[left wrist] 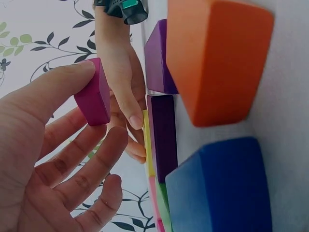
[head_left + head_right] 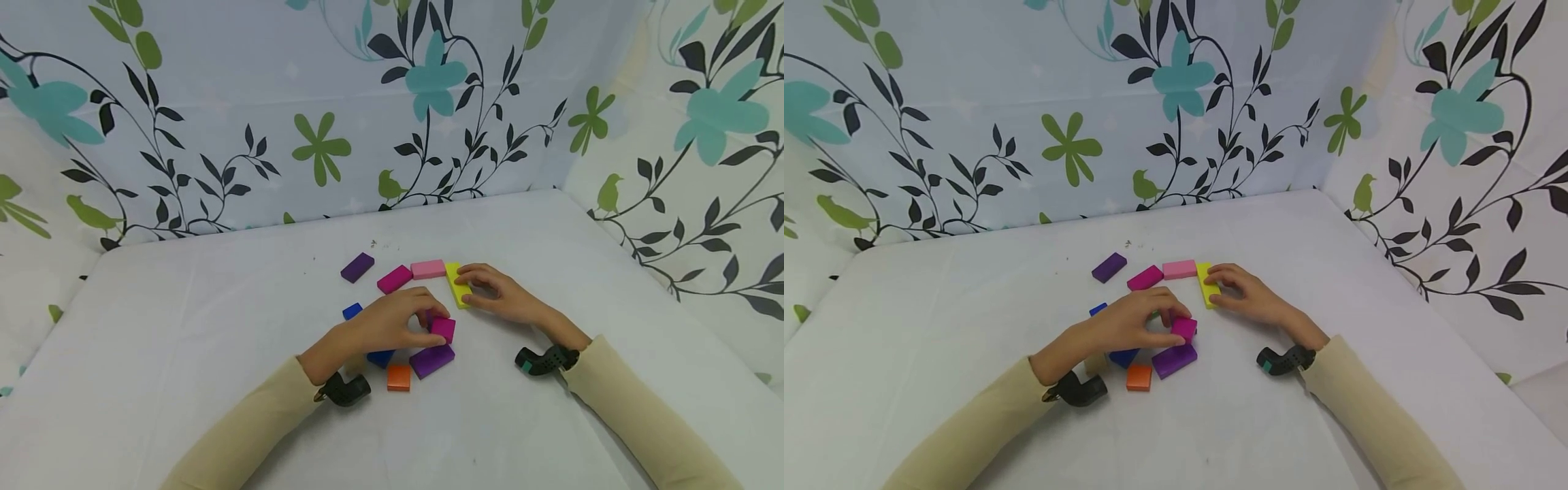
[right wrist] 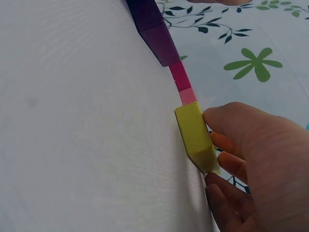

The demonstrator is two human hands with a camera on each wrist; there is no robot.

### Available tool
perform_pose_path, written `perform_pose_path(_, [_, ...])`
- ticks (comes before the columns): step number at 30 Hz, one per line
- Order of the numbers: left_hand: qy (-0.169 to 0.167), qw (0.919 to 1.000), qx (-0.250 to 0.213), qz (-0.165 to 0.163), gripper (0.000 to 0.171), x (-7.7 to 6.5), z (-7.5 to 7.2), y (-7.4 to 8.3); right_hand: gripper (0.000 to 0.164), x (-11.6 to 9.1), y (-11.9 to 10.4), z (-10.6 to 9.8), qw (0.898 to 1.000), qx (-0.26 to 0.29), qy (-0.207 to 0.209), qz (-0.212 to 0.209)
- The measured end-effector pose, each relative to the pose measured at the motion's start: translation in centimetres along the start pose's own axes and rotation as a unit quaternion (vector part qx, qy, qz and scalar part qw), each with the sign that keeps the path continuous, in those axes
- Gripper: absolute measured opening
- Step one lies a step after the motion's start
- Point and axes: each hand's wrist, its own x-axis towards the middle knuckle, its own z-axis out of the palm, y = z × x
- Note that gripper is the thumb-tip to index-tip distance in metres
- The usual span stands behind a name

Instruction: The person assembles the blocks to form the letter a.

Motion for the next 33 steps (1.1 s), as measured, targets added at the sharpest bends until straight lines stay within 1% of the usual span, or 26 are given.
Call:
perform_pose_path(6, [0.005,0.9999,0.013,0.005,0.035,0.5,0.5,0.2,0.033,0.0,-0.1,0.2,1.0,-0.004,0.001,0.004])
perform_pose_path(12, [0.008,0.9987,0.051,-0.007,0.036,1.3,0.4,1.1,0.034,-0.1,-0.2,0.2,1.0,-0.002,0.004,0.006])
perform_pose_path(14, [0.009,0.9984,0.054,-0.013,0.037,1.5,0.5,1.3,0.034,-0.1,-0.1,0.2,1.0,-0.003,0.004,0.004])
perform_pose_path(22, [0.02,0.9981,0.039,-0.043,0.041,2.1,1.0,2.0,0.034,0.0,-0.2,0.1,1.0,-0.006,0.002,-0.004])
perform_pose_path(26, [0.017,0.9983,0.024,-0.05,0.04,2.4,1.4,2.0,0.035,-0.1,-0.3,0.0,1.0,-0.001,-0.001,-0.006])
perform_pose_path(29, [0.015,0.9984,0.008,-0.054,0.039,2.7,1.8,1.9,0.035,-0.1,-0.3,0.0,1.0,-0.002,-0.003,-0.007])
perform_pose_path(33, [0.022,0.9974,-0.031,-0.062,0.037,3.1,2.3,1.8,0.035,-0.1,-0.2,0.0,1.0,-0.007,-0.007,-0.008])
